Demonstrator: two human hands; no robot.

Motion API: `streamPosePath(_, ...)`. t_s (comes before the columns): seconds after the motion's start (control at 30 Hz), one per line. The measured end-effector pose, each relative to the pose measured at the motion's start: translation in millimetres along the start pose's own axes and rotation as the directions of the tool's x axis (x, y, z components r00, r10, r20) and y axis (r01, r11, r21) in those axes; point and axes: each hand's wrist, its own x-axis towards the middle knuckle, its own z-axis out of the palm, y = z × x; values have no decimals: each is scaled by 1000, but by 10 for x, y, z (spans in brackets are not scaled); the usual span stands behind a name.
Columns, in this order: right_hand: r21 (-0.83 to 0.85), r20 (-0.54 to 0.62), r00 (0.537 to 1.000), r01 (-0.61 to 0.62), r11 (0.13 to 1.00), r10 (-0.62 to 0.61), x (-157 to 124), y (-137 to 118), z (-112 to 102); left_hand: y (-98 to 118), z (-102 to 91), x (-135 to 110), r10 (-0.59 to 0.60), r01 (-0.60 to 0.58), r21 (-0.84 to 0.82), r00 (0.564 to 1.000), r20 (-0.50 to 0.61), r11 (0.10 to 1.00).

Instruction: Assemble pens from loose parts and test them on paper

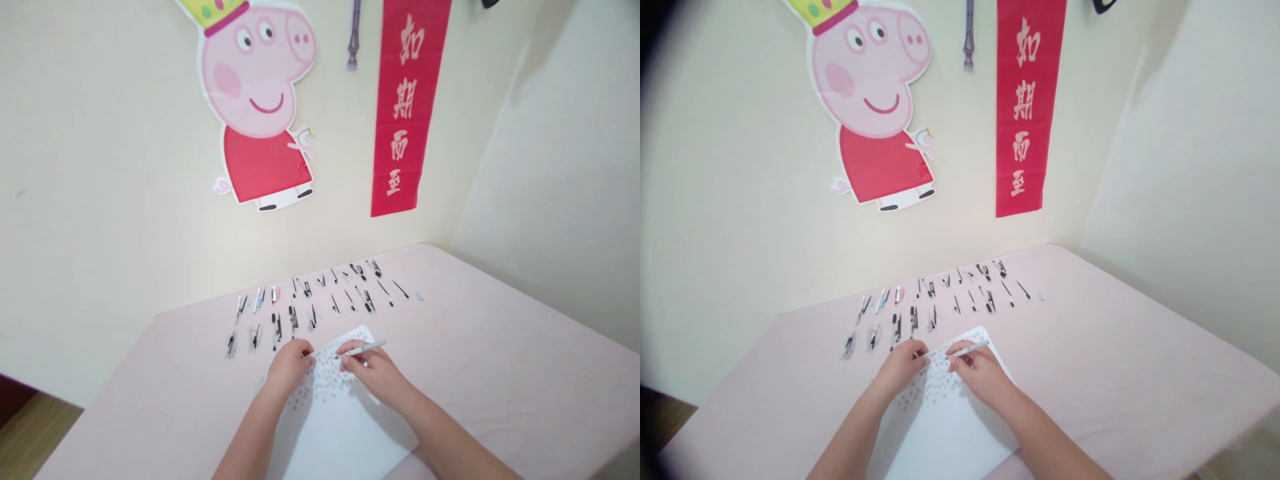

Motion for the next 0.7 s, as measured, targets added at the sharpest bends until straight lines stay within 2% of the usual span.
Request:
streamPosePath(0.2, 47, 39, 999, -28, 998, 26, -9, 61, 249, 84, 42, 21, 19, -18, 6, 999, -49, 1000)
streamPosePath(0.33, 103, 56, 996, -70, 992, 64, 1, 78, 404, 74, -63, -151, 115, -116, 1, 979, -166, 993)
streamPosePath(0.4, 134, 87, 993, -95, 986, 84, 11, 69, 474, 42, -109, -281, 135, -138, -11, 976, -172, 990)
streamPosePath(0.53, 105, 146, 987, -88, 991, 72, 28, 94, 575, -48, -94, -535, 100, -107, -108, 993, -69, 988)
streamPosePath(0.7, -74, 144, 989, 35, 997, -24, -4, 230, 611, -111, 22, -685, 123, -102, -184, 987, 107, 978)
